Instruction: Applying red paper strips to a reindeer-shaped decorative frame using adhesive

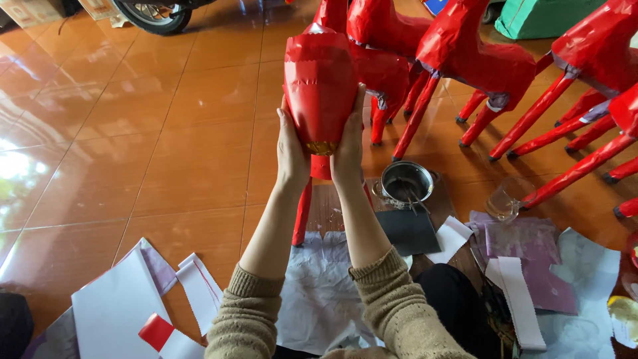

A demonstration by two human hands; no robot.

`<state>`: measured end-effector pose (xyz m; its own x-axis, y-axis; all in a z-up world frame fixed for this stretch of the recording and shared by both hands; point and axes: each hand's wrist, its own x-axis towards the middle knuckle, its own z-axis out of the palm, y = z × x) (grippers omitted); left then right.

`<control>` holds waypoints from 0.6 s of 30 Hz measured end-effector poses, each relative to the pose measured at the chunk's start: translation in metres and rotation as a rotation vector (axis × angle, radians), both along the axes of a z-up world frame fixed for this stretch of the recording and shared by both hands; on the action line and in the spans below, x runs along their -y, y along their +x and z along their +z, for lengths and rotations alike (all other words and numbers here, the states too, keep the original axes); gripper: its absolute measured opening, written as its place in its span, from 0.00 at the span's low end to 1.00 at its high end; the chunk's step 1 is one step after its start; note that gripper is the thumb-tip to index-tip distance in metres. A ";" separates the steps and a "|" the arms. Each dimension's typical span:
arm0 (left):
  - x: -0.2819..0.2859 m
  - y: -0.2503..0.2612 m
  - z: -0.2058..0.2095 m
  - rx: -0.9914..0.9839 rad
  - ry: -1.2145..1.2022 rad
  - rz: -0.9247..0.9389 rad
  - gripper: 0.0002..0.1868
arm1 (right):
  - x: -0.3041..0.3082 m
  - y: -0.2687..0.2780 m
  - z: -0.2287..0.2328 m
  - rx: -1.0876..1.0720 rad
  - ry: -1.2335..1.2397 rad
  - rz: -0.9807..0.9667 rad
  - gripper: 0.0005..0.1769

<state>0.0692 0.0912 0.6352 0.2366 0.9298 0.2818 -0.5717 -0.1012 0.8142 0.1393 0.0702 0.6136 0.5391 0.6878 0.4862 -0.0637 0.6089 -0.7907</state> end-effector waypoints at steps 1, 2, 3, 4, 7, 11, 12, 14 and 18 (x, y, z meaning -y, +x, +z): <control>0.002 0.000 0.001 0.023 -0.045 -0.014 0.32 | -0.003 0.003 -0.007 0.011 0.008 0.000 0.34; -0.009 0.002 -0.007 0.022 -0.051 -0.014 0.32 | -0.007 0.007 -0.014 0.011 0.003 0.001 0.34; -0.020 0.004 -0.014 0.081 -0.115 -0.073 0.31 | -0.012 0.009 -0.022 0.064 0.038 -0.012 0.34; -0.031 0.005 -0.022 0.139 -0.179 -0.132 0.30 | -0.017 0.012 -0.029 0.118 0.074 -0.024 0.34; -0.049 0.004 -0.034 0.212 -0.280 -0.194 0.29 | -0.030 0.018 -0.047 0.153 0.123 -0.012 0.33; -0.061 0.001 -0.046 0.216 -0.241 -0.236 0.30 | -0.020 0.002 -0.032 0.201 0.108 -0.069 0.31; -0.069 0.000 -0.054 0.191 -0.215 -0.279 0.30 | -0.020 0.003 -0.035 0.223 0.100 -0.095 0.30; -0.070 -0.001 -0.055 0.166 -0.194 -0.320 0.31 | -0.017 -0.002 -0.029 0.246 0.087 -0.117 0.30; -0.057 -0.002 -0.037 0.178 -0.246 -0.388 0.35 | -0.016 -0.004 -0.019 0.076 0.194 0.043 0.29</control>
